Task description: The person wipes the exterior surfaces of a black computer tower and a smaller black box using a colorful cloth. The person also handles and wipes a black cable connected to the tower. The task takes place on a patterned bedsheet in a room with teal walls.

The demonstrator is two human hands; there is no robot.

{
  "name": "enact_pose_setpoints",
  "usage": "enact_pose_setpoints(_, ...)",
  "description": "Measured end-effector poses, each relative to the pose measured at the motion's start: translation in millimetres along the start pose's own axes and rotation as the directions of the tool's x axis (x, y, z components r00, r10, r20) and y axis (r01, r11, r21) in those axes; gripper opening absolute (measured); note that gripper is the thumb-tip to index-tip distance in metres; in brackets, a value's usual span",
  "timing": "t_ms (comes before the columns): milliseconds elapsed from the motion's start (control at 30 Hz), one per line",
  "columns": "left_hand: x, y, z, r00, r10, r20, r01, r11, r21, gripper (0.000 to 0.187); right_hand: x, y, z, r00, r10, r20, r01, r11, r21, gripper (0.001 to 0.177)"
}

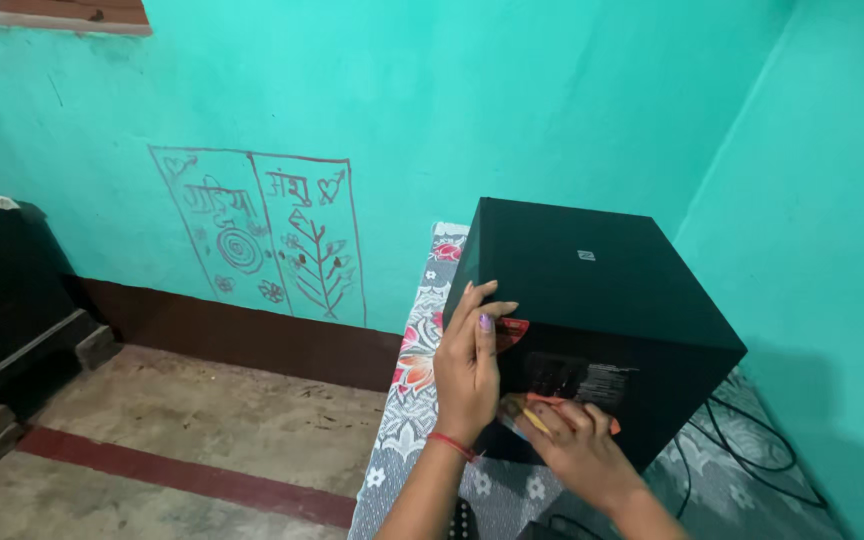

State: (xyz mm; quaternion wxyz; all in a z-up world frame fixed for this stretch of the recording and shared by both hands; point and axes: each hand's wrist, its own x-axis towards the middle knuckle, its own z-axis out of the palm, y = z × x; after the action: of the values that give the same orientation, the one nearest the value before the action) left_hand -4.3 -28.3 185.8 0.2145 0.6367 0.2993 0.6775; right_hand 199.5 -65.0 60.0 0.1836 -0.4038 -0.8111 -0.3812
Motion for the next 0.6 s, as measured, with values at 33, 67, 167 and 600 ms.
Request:
enact_pose_setpoints(33,0.1,0.9,-1.6,1.000,0.000,0.014,0.000,1.000,-0.005,0.043,1.5,0.3,-6.6,0.998,-0.034,0.051,0.034,0.999,0.018,0.055)
enact_pose_setpoints(67,0.9,1.2,-3.3,1.000,0.000,0.026,0.000,1.000,-0.009,0.043,3.2,3.0,-15.7,0.992,-0.071,0.101,0.068,0.997,0.037,0.056)
enact_pose_setpoints(167,1.8,0.6,-5.9,0.999,-0.015,0.045,0.018,0.998,-0.054,0.040,22.0,7.9,-39.9,0.990,-0.097,-0.103,0.102,0.993,0.053,0.051)
enact_pose_setpoints(600,-1.4,-9.5,-6.4,0.998,-0.035,0.049,0.034,0.999,0.021,0.046,59.4,33.5,-53.6,0.967,0.100,-0.233,-0.095,0.995,0.034,0.055)
